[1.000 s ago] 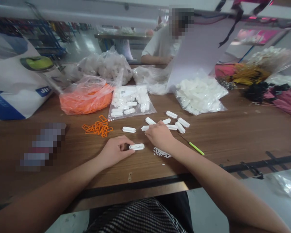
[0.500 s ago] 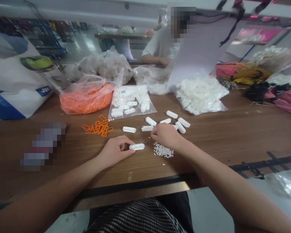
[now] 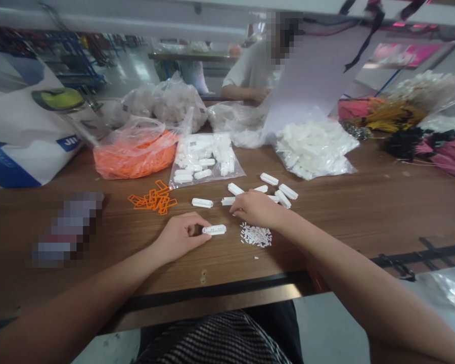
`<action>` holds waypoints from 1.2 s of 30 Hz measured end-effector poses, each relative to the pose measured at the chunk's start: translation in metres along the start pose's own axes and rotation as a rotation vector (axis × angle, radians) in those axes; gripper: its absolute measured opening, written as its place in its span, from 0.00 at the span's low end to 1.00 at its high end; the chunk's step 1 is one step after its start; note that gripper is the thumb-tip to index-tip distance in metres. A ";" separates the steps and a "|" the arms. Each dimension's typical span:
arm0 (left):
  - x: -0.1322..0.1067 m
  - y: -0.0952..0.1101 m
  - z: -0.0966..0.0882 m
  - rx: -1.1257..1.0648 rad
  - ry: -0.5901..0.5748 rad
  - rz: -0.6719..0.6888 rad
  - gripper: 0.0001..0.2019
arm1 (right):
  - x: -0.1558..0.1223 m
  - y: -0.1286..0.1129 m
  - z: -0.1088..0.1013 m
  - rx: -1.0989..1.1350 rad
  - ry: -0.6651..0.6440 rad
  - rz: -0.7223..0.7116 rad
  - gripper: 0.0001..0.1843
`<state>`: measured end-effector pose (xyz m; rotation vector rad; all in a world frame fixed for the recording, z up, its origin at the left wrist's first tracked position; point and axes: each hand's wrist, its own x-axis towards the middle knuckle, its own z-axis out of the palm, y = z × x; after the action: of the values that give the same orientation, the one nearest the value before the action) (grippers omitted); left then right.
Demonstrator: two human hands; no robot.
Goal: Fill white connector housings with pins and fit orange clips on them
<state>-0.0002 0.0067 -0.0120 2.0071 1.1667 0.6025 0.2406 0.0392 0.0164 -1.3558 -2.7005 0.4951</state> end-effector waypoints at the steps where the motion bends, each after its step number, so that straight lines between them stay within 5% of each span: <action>1: 0.000 0.000 0.000 0.002 0.001 -0.002 0.07 | 0.000 0.001 0.000 0.015 -0.006 -0.004 0.13; 12: 0.000 0.001 0.000 -0.020 0.002 -0.010 0.07 | 0.000 0.000 0.000 0.031 -0.040 0.102 0.09; 20: 0.000 0.000 0.000 -0.006 0.004 0.014 0.07 | -0.011 -0.014 0.005 0.218 0.097 0.207 0.04; 25: 0.001 -0.002 0.000 -0.002 0.012 0.015 0.07 | -0.013 -0.039 0.014 0.567 0.131 0.124 0.06; 36: -0.001 -0.004 0.002 -0.007 0.009 0.018 0.07 | -0.012 -0.043 0.023 0.392 0.202 0.024 0.06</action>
<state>-0.0019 0.0068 -0.0164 2.0133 1.1509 0.6242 0.2097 0.0000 0.0095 -1.2526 -2.2758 0.7919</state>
